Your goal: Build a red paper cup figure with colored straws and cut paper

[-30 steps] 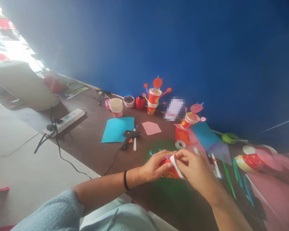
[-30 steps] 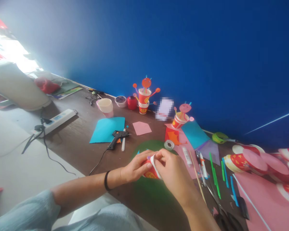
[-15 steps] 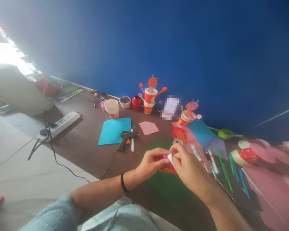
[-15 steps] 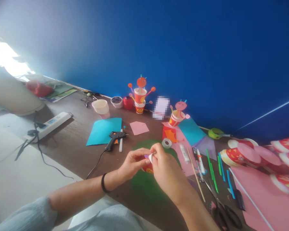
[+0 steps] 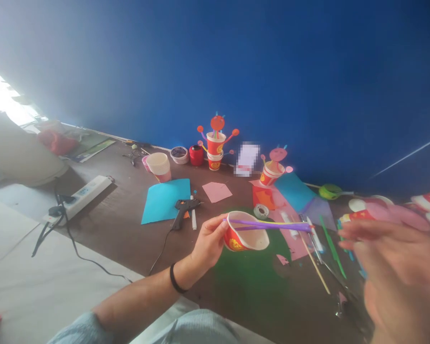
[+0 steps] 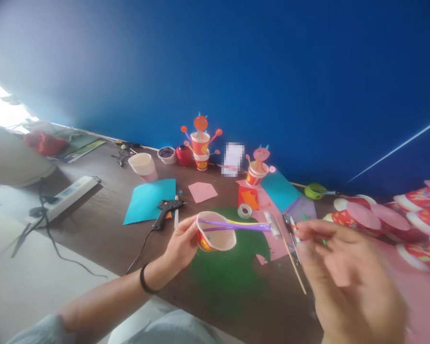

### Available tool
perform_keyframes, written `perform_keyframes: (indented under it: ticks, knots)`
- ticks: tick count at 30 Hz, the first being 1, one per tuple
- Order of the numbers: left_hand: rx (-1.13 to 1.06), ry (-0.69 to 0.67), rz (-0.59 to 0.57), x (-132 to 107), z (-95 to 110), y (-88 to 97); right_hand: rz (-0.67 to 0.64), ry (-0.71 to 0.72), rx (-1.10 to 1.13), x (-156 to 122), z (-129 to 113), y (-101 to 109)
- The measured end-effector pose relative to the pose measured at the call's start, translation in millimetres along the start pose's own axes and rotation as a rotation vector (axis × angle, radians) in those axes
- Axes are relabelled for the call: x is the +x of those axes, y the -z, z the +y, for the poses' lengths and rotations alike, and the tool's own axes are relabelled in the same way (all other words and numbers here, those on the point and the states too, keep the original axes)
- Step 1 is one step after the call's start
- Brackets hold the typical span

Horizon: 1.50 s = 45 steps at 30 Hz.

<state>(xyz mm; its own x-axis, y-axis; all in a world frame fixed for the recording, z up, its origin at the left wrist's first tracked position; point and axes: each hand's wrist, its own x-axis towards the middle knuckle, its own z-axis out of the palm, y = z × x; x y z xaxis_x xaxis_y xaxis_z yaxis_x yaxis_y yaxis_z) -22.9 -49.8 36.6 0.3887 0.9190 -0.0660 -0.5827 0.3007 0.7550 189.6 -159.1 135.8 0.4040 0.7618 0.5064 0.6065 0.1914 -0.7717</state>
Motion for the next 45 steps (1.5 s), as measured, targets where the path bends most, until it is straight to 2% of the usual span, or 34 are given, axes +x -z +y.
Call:
perform_keyframes:
  ticks: [1, 3, 5, 6, 9, 12, 17, 24, 30, 35, 40, 45]
  knots:
    - [0.003, -0.007, -0.002, -1, 3, -0.3, -0.050, -0.083, 0.062, -2, 4, -2]
    - [0.005, -0.006, -0.028, -5, 6, -2.7, -0.236, -0.226, 0.169, -8, 8, -14]
    - [0.000, 0.019, -0.062, -8, 8, -6.2, -0.375, -0.243, 0.220, -12, 8, -29]
    - [-0.004, 0.034, -0.072, -9, 8, -7.9, -0.391, -0.206, 0.224, -13, 6, -36]
    - [-0.030, 0.063, -0.077, -10, 6, -10.4, -0.372, -0.074, 0.200, -10, 1, -48]
    - [-0.048, 0.075, -0.075, -10, 3, -9.0, -0.333, -0.036, 0.168, -6, -3, -51]
    - [-0.038, 0.061, -0.101, -11, 4, -4.6, -0.369, -0.009, 0.116, -8, -12, -50]
    - [0.100, 0.001, -0.148, -14, 10, -3.3, -0.415, 0.185, -0.014, -5, -32, -44]
    - [0.198, -0.055, -0.191, -17, 10, -3.0, -0.452, 0.196, -0.008, 3, -42, -44]
    - [0.162, -0.065, -0.219, -19, 9, 1.8, -0.488, 0.277, -0.077, 8, -53, -45]
    - [0.144, -0.039, -0.227, -20, 11, 3.1, -0.507, 0.354, -0.151, 8, -60, -43]
    - [0.093, 0.001, -0.214, -21, 12, 0.9, -0.496, 0.334, -0.187, 4, -57, -40]
